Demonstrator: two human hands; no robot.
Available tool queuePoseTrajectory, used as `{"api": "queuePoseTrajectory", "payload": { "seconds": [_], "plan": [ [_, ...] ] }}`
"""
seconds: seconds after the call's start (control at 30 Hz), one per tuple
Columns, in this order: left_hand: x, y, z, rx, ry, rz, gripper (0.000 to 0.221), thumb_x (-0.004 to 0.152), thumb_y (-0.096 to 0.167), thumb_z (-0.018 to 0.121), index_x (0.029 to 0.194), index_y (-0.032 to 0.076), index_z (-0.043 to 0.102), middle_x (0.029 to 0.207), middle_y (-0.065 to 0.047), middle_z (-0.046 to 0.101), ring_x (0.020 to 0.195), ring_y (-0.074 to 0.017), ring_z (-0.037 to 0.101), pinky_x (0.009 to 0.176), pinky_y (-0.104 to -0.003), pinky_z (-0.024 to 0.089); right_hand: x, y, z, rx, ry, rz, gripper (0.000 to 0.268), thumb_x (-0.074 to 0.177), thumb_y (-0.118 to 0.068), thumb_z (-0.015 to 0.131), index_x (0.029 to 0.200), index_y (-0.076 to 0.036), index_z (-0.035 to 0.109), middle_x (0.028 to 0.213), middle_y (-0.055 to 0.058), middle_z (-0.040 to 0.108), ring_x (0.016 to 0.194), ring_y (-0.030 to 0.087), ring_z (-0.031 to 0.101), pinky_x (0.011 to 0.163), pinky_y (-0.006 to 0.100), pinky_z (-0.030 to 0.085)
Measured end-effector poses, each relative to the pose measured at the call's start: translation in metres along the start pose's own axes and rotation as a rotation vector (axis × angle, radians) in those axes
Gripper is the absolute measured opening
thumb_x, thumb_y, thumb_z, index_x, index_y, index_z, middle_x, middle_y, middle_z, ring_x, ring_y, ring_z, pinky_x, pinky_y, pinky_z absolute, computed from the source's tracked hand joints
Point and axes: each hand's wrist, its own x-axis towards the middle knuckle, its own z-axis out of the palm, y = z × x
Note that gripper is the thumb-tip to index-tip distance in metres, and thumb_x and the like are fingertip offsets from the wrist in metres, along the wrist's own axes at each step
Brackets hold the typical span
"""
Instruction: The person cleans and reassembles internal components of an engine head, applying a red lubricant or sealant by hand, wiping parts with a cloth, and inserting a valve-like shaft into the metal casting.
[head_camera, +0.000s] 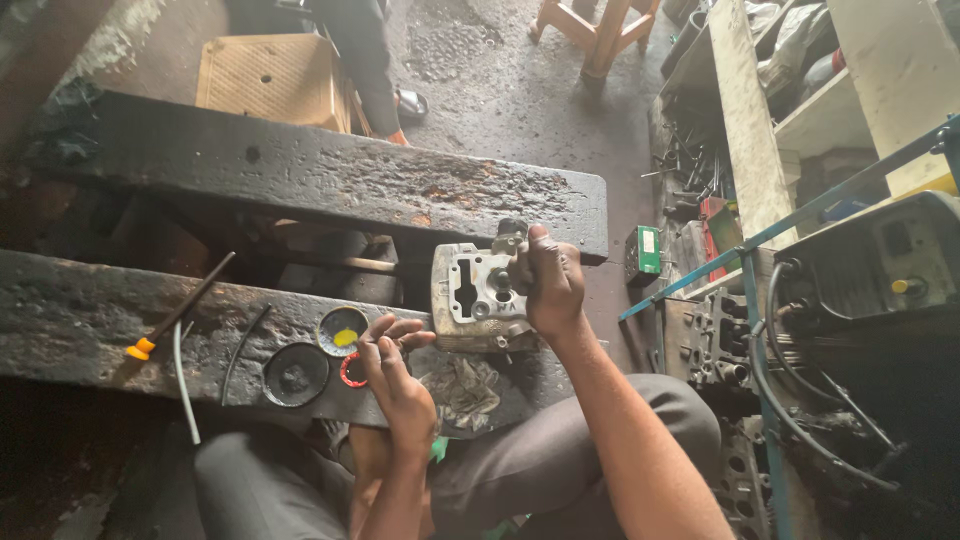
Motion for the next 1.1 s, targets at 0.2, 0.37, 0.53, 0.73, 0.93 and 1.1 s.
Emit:
{"api": "queuePoseTrajectory", "payload": {
  "seconds": [0.2,0.37,0.53,0.73,0.93,1.1],
  "plan": [
    [0.002,0.019,0.002,-0.041,-0.007,-0.142,0.037,0.109,0.026,0.031,0.128,0.001,0.050,0.107,-0.015,0.066,0.091,-0.0218,0.065,0.087,-0.036,0.049,0.003,-0.002,0.000,-0.007,-0.007,0.138,0.054,0.110,-0.029,0.046,0.060,-0.010,0.040,0.056,-0.003,0.034,0.049,0.009,0.032,0.046,0.030,0.028],
    [-0.005,0.033,0.002,-0.088,-0.017,-0.176,0.038,0.108,0.028,0.033,0.126,0.001,0.053,0.105,-0.014,0.067,0.090,-0.0220,0.066,0.088,-0.035,0.050,0.004,0.001,-0.005,0.017,-0.035,0.164,0.053,0.110,-0.030,0.046,0.061,-0.011,0.041,0.056,-0.004,0.034,0.049,0.009,0.031,0.046,0.030,0.028],
    [-0.003,0.024,-0.004,-0.341,0.022,-0.283,0.042,0.110,0.037,0.038,0.124,0.001,0.056,0.101,-0.014,0.067,0.089,-0.0247,0.064,0.086,-0.039,0.052,0.003,-0.005,-0.006,0.026,-0.010,0.138,0.049,0.109,-0.031,0.044,0.063,-0.011,0.042,0.057,-0.003,0.034,0.051,0.009,0.033,0.047,0.030,0.027],
    [0.010,0.020,-0.020,-0.761,0.044,-0.609,0.046,0.104,0.048,0.046,0.112,0.006,0.063,0.098,-0.014,0.070,0.085,-0.0298,0.068,0.080,-0.046,0.054,0.003,-0.008,-0.010,0.026,0.042,0.140,0.051,0.109,-0.033,0.045,0.062,-0.012,0.037,0.058,-0.002,0.033,0.051,0.011,0.033,0.047,0.031,0.027],
    [0.014,0.027,-0.023,-0.887,0.107,-0.611,0.051,0.104,0.052,0.048,0.108,0.005,0.067,0.099,-0.013,0.071,0.089,-0.0292,0.066,0.085,-0.048,0.053,0.001,-0.004,-0.012,0.063,-0.003,0.135,0.051,0.109,-0.033,0.045,0.063,-0.013,0.036,0.058,-0.003,0.031,0.051,0.011,0.031,0.048,0.031,0.026],
    [0.017,0.040,-0.021,-1.061,0.035,-0.575,0.069,0.102,0.062,0.039,0.098,0.001,0.071,0.087,-0.013,0.067,0.096,-0.0334,0.062,0.100,-0.057,0.044,-0.004,0.001,-0.012,0.001,-0.064,0.116,0.054,0.110,-0.032,0.044,0.061,-0.011,0.037,0.057,-0.003,0.032,0.052,0.011,0.032,0.050,0.031,0.028]
  ]
}}
